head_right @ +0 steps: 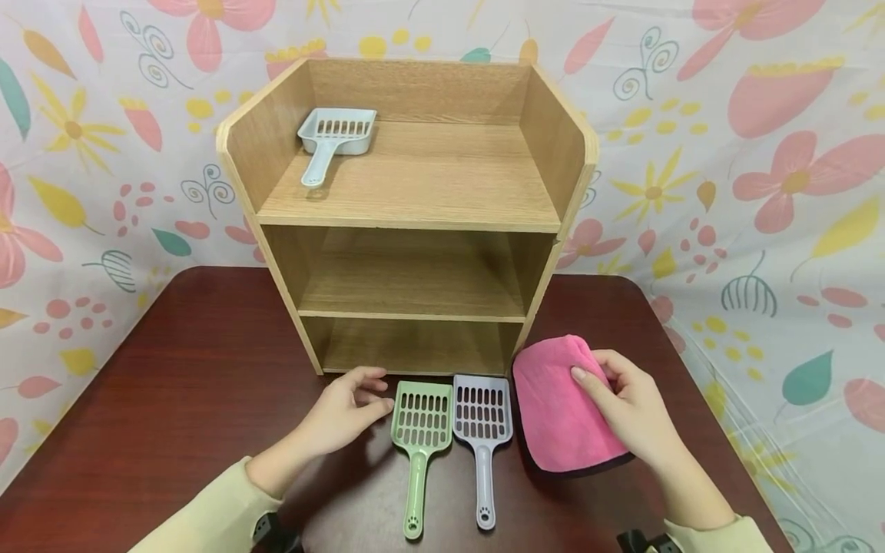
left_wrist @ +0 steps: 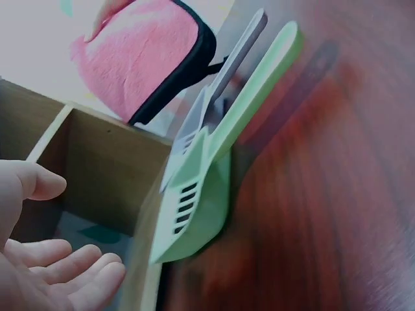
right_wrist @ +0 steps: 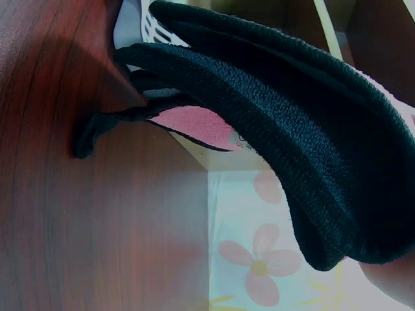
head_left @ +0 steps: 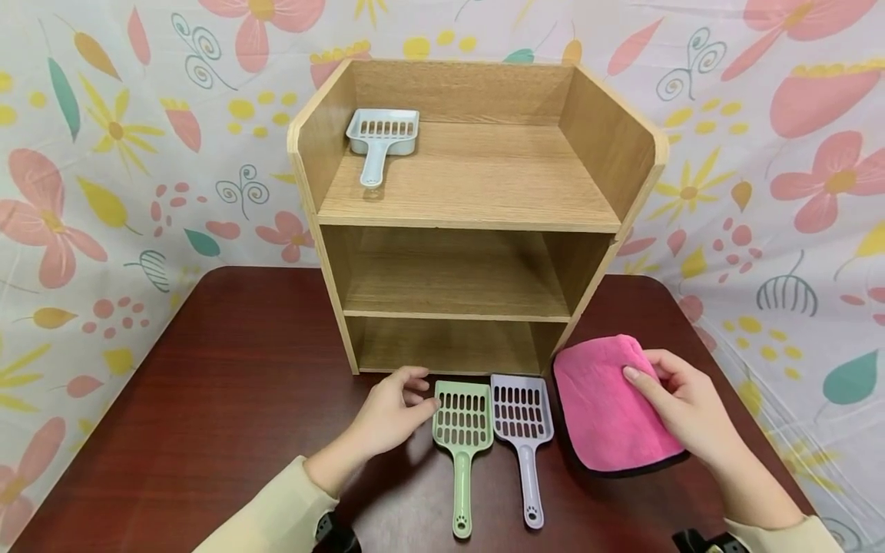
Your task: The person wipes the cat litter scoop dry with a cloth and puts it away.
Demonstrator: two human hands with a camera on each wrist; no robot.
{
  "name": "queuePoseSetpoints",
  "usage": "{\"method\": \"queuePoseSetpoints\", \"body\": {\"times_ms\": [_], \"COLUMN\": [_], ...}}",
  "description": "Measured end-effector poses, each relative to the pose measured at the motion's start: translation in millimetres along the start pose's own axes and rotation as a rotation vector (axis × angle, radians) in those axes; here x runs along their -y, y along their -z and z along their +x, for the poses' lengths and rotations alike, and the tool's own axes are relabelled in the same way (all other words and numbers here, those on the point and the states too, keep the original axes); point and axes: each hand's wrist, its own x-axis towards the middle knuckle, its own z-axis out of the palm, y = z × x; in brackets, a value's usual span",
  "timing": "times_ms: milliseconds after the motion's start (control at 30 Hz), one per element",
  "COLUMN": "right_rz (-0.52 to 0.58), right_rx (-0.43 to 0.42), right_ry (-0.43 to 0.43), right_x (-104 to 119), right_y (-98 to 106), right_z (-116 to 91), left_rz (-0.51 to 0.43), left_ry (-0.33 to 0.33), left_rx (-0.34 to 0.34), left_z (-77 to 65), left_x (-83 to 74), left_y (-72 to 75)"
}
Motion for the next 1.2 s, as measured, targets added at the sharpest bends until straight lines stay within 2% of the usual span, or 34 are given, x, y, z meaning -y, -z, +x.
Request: {"method": "queuePoseSetpoints", "body": {"times_ms": [200,467,567,800,1033,1200], "right_rz": [0.003,0.017,0.026,0.029,0.027,0.031], "right_rx": [-0.002,0.003,0.003,0.003,0.005,0.006], "right_ry": [0.007,-0.002,-0.001,0.001,-0.005,-0.009], "right_x": [-3.3,-2.5,-2.3,-3.2,-3.9,-4.3], "right_y": [-0.6,-0.7,-1.0,-1.8,-1.9,-1.9], "right_z": [1.9,3.3,3.3,3.1,1.7,0.7], "left_rz": [-0.184,-0.262,-0.306,-0.487,-0.564,-0.588], "left_ry": [0.116,0.221,0.253,0.341,0.42,0.436], "left_rx": [0.088,0.154,0.159,0.181,0.202,0.157], "left_z": [-4.1,-15.7,-19.5,-21.9,-20.2,-17.2], "left_x": [4.9,9.4,9.8,10.9,14.9,14.2], "left_y": [-7.7,-16.5,-18.1,-22.2,-23.0,-23.2]}}
